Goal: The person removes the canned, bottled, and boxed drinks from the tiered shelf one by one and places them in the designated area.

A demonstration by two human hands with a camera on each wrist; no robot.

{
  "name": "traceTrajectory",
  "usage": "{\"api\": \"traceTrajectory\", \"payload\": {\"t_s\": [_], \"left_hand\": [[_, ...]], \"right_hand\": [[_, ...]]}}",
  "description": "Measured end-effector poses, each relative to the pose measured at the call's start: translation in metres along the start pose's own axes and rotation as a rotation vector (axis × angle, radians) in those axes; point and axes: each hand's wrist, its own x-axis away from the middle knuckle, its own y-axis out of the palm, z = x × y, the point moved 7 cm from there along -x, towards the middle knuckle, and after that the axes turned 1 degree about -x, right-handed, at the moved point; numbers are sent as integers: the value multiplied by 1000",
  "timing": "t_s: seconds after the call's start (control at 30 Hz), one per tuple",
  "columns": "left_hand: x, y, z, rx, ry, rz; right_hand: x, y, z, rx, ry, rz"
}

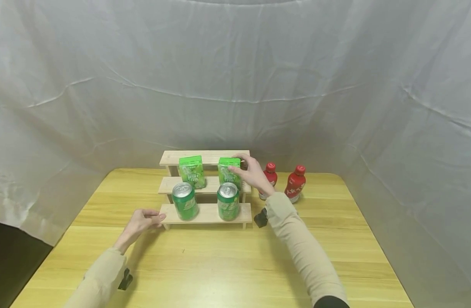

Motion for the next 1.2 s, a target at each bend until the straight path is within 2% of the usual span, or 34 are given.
{"api": "traceTrajectory", "payload": {"t_s": [0.2,0.43,0.7,1.0,1.2], "left_hand": [[1,1,1,3,2,3],[2,1,2,4,6,7],[1,0,2,6,3,10],[-1,0,-1,2,14,-14],[0,1,0,7,9,-3]], "right_hand": [[3,-5,-2,41,-4,45],[12,-20,-7,23,-11,86],[28,-52,-8,66,-6,112],[58,-95,6,115,0,115],[77,-119,19,139,-22,136]]}}
